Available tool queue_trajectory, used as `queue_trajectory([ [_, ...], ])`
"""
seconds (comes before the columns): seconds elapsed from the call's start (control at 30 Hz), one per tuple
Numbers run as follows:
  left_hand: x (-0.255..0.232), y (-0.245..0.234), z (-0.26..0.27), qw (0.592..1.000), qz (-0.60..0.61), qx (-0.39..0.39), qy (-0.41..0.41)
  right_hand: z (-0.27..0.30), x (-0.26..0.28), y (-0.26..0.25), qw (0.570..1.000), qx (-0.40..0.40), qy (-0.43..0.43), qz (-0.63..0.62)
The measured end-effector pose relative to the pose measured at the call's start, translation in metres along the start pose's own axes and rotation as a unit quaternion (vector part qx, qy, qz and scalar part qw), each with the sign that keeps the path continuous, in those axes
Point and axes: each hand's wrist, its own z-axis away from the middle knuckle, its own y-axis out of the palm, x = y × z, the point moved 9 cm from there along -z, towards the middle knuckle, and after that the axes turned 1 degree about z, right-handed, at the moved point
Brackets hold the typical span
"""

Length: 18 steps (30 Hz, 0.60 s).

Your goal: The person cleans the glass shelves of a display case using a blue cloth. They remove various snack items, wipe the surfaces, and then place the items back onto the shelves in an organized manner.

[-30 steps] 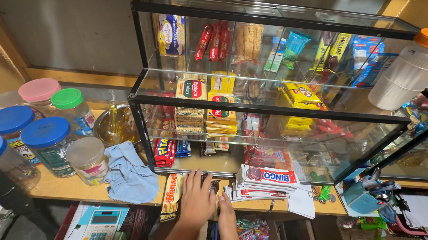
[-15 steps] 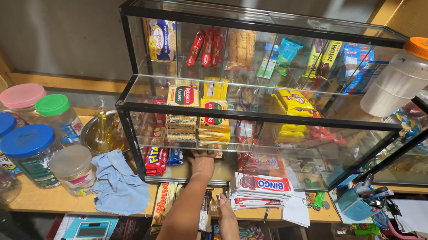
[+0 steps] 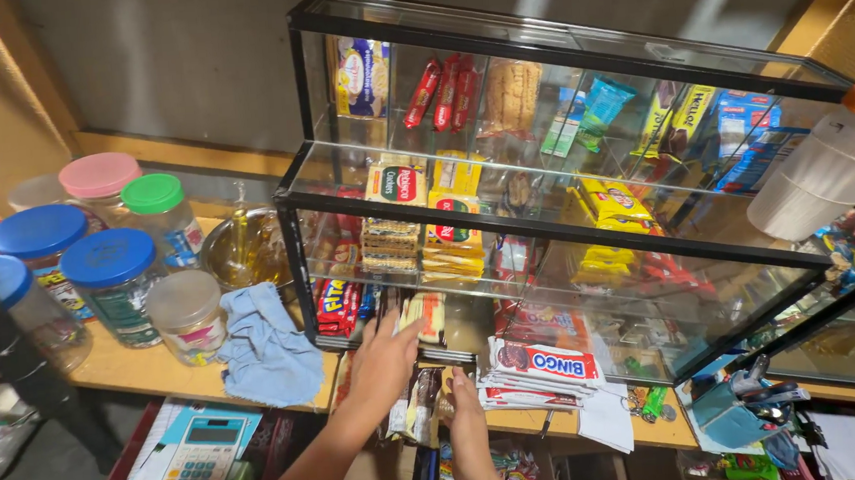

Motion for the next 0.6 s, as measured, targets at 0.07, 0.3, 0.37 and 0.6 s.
queue_trajectory([
  [0.07, 0.001, -0.015, 0.033, 1.000, -0.027, -0.007, 0.014, 0.002, 0.007, 0.012, 0.998, 0.023, -0.055, -0.009],
  [0.3, 0.022, -0.016, 0.103, 0.996, -0.059, -0.040, 0.055, 0.015, 0.000, 0.039, 0.992, 0.047, -0.115, 0.025],
  [0.37, 0.029, -0.010, 0.109, 0.996, -0.061, -0.035, 0.047, 0.017, -0.005, 0.042, 0.992, 0.044, -0.111, 0.038],
  [0.6, 0.026, -0.011, 0.115, 0.998, -0.012, -0.016, 0.060, 0.015, -0.015, 0.045, 0.988, 0.066, -0.115, 0.079],
])
